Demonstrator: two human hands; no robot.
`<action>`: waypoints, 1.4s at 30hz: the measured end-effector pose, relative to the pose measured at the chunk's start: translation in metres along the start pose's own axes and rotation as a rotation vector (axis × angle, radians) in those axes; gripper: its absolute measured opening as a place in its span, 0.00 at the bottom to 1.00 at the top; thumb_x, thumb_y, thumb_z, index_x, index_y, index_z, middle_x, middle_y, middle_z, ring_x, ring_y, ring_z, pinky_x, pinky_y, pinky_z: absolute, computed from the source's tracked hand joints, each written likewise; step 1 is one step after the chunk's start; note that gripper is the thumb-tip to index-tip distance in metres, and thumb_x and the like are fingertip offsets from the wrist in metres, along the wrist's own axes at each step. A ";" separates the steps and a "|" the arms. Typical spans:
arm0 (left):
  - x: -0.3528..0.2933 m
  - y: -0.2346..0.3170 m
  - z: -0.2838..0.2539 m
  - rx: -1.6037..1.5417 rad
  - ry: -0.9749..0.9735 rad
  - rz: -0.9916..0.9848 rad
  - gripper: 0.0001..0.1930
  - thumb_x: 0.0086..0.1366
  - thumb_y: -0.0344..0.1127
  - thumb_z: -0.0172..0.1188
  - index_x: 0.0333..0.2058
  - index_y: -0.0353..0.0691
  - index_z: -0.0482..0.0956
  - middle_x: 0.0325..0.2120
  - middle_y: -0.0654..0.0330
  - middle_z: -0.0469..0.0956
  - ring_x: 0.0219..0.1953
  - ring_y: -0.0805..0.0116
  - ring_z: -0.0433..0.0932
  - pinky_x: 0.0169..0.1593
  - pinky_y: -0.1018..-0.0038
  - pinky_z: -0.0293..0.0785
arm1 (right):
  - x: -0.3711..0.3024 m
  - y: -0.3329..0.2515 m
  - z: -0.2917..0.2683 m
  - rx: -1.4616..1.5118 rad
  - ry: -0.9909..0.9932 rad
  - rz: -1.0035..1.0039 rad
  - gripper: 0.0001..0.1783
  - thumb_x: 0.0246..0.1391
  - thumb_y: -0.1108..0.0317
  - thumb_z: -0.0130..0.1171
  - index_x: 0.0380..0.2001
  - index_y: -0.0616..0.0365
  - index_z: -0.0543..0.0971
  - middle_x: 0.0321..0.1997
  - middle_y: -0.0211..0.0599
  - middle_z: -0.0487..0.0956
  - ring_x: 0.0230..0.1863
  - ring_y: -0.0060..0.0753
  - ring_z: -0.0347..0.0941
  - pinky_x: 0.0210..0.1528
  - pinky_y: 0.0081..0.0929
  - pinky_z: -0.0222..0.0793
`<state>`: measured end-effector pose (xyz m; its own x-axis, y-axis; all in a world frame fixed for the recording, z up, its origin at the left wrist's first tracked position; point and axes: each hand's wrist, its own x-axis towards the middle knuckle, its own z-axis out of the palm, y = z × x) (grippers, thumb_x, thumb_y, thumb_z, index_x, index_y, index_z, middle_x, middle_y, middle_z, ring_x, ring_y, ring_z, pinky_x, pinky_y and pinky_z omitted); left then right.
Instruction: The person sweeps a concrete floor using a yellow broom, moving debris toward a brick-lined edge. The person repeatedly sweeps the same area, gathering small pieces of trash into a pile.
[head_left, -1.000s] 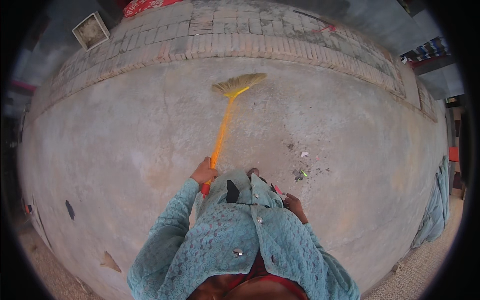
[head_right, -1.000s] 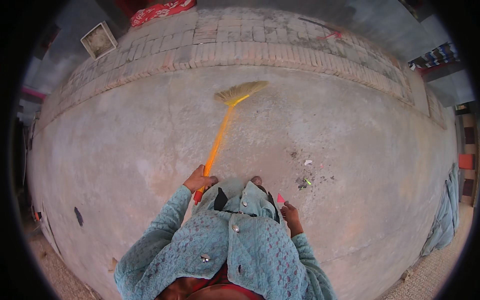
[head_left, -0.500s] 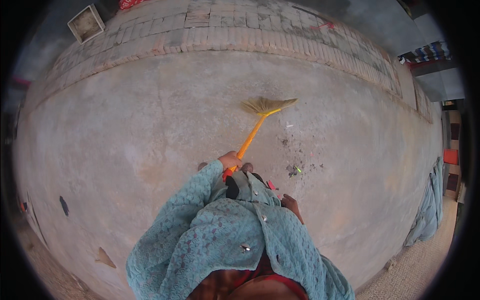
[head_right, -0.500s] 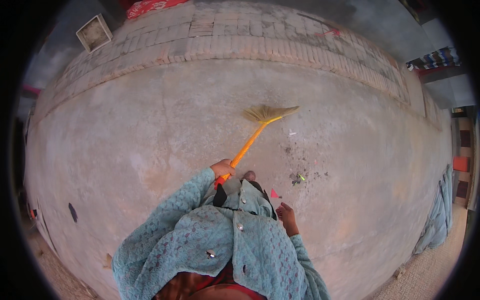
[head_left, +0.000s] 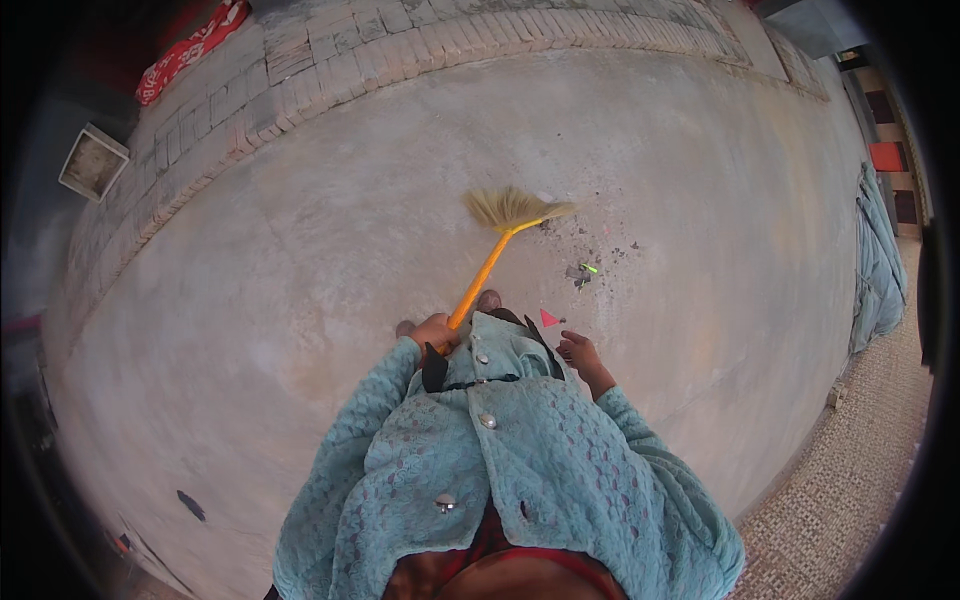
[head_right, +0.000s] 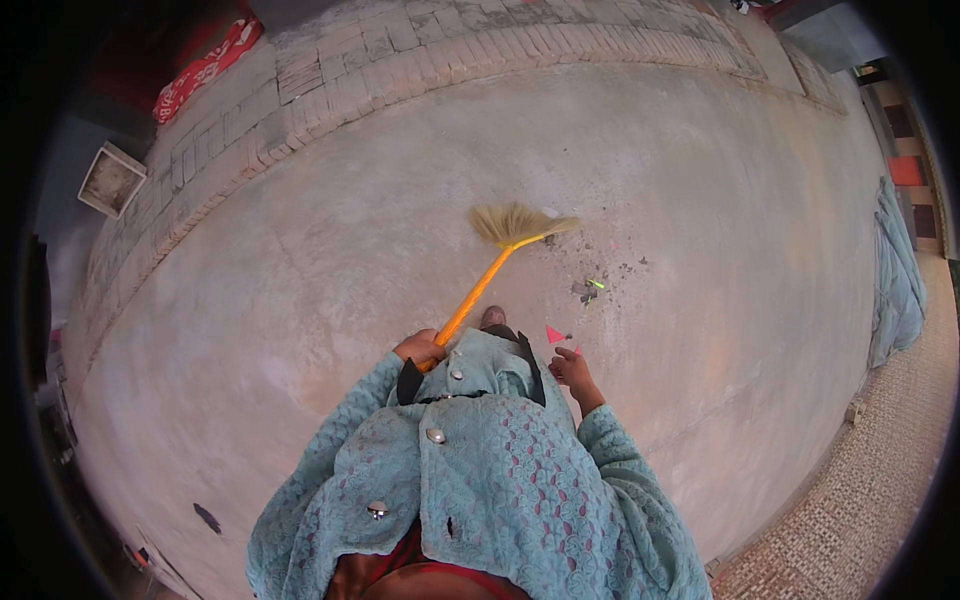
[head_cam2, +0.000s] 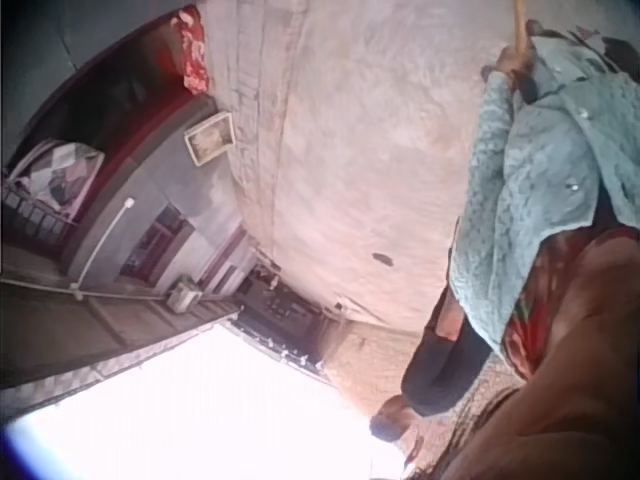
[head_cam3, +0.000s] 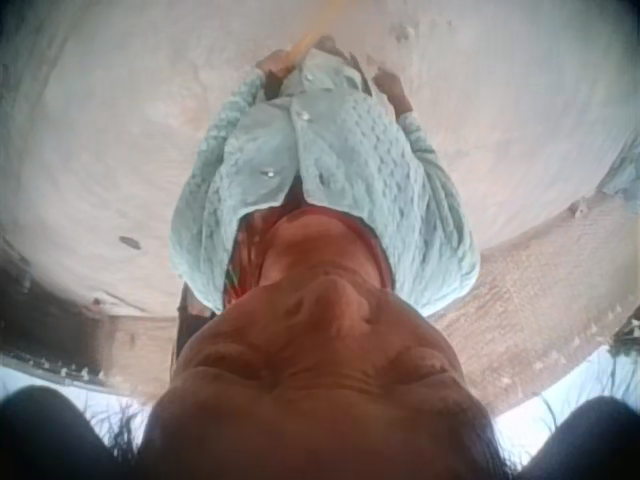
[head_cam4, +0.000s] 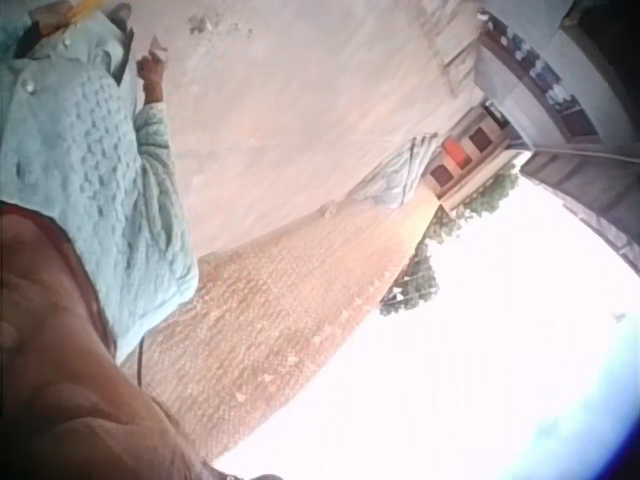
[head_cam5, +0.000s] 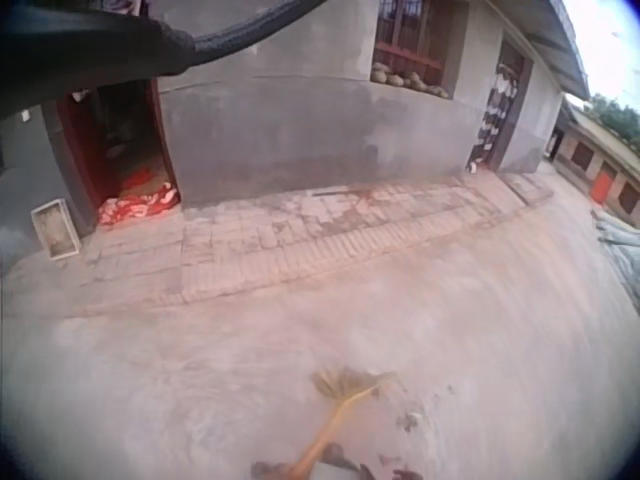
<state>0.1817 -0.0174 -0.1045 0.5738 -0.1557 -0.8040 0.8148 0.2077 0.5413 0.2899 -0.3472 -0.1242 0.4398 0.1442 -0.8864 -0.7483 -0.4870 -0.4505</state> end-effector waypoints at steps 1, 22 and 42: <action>0.000 0.005 0.000 0.134 0.009 0.052 0.11 0.40 0.26 0.54 0.27 0.32 0.67 0.15 0.60 0.67 0.16 0.70 0.67 0.18 0.74 0.62 | -0.001 0.003 0.000 0.001 -0.017 0.021 0.26 0.45 0.68 0.47 0.51 0.59 0.63 0.32 0.37 0.74 0.32 0.28 0.71 0.34 0.24 0.66; 0.031 -0.001 -0.009 0.186 -0.116 -0.010 0.10 0.41 0.26 0.52 0.27 0.32 0.72 0.19 0.60 0.71 0.20 0.69 0.70 0.22 0.75 0.66 | 0.001 0.009 0.008 0.079 0.007 -0.036 0.28 0.43 0.70 0.49 0.51 0.63 0.62 0.27 0.34 0.73 0.25 0.24 0.69 0.25 0.21 0.65; 0.060 -0.035 -0.031 0.179 -0.162 -0.043 0.16 0.48 0.31 0.58 0.37 0.31 0.72 0.30 0.60 0.74 0.31 0.71 0.72 0.38 0.76 0.67 | 0.011 0.022 0.017 -0.010 0.067 -0.049 0.23 0.44 0.70 0.50 0.48 0.60 0.67 0.27 0.36 0.74 0.26 0.27 0.71 0.27 0.24 0.69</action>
<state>0.1849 -0.0037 -0.1791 0.5322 -0.3166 -0.7852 0.8321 0.0249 0.5540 0.2698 -0.3418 -0.1461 0.5083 0.1100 -0.8541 -0.7204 -0.4891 -0.4917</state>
